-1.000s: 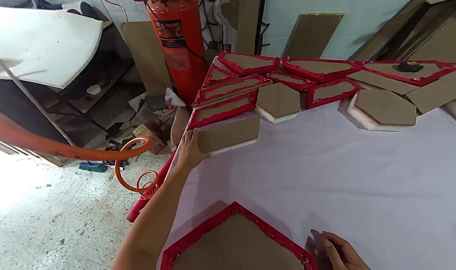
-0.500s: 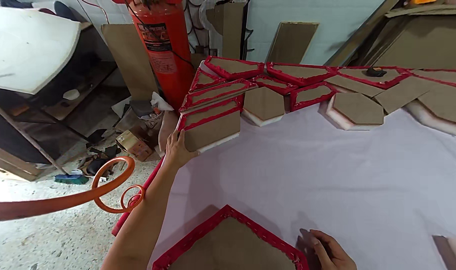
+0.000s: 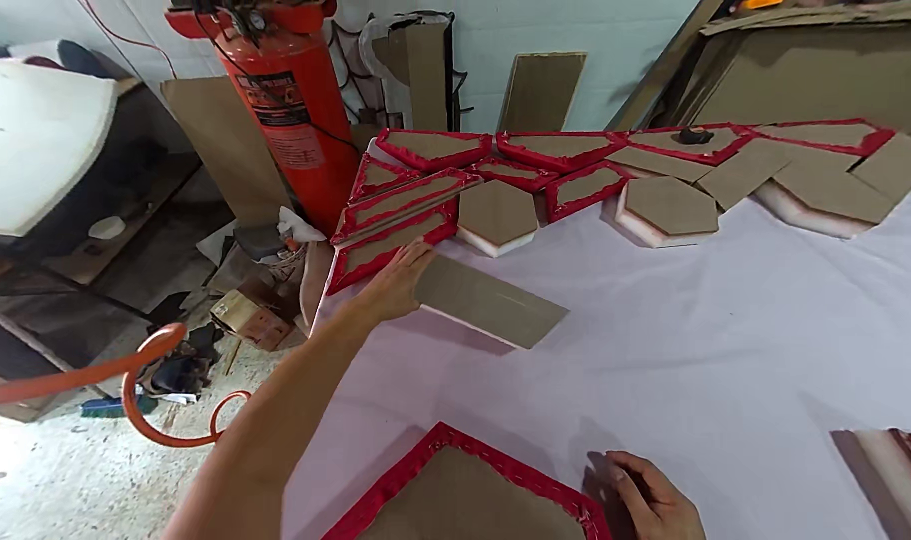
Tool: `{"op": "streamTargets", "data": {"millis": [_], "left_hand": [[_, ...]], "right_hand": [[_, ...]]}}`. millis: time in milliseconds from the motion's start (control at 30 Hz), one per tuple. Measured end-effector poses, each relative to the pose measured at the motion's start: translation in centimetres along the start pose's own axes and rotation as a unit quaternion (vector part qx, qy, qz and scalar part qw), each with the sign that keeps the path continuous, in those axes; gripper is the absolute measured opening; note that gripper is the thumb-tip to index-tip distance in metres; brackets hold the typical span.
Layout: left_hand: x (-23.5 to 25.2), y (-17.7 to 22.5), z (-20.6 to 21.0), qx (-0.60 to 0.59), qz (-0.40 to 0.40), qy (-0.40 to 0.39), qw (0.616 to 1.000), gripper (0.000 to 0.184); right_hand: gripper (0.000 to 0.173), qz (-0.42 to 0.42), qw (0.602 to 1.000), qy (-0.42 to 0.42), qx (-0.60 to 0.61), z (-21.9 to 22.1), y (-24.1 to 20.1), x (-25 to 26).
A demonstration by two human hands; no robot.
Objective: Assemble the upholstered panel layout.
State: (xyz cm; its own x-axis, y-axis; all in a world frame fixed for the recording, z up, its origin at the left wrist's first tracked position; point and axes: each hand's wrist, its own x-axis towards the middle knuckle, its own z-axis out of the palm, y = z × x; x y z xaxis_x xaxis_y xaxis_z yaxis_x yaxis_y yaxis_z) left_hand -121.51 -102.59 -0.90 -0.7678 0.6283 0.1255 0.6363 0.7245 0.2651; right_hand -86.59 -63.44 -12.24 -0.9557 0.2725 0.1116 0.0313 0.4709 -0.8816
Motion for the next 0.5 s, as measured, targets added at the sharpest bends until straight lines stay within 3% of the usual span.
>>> {"op": "streamTargets", "data": {"millis": [33, 100, 167, 233, 367, 500], "left_hand": [[1.3, -0.3, 1.2, 0.008, -0.013, 0.006, 1.0, 0.098], [2.3, 0.3, 3.7, -0.02, -0.131, 0.021, 0.991, 0.084], [2.7, 1.5, 5.6, -0.143, -0.254, 0.051, 0.955, 0.065], [2.8, 2.1, 8.0, -0.292, -0.322, 0.064, 0.898, 0.046], [3.7, 3.1, 10.4, -0.484, -0.375, 0.117, 0.782, 0.046], [4.7, 3.2, 10.9, -0.514, -0.396, 0.154, 0.745, 0.064]], "right_hand": [[0.022, 0.0, 1.0, 0.002, -0.002, 0.0, 0.0, -0.1], [0.021, 0.003, 1.0, 0.007, -0.001, 0.0, 0.1, -0.3], [0.021, 0.001, 1.0, 0.012, 0.008, -0.1, 0.3, -0.1], [0.021, 0.009, 1.0, 0.01, 0.026, -0.1, 0.6, -0.1], [0.033, 0.12, 0.99, 0.003, 0.075, -0.4, -1.2, 2.5], [0.068, 0.113, 0.994, 0.012, -0.004, 0.9, -3.1, 11.8]]}}
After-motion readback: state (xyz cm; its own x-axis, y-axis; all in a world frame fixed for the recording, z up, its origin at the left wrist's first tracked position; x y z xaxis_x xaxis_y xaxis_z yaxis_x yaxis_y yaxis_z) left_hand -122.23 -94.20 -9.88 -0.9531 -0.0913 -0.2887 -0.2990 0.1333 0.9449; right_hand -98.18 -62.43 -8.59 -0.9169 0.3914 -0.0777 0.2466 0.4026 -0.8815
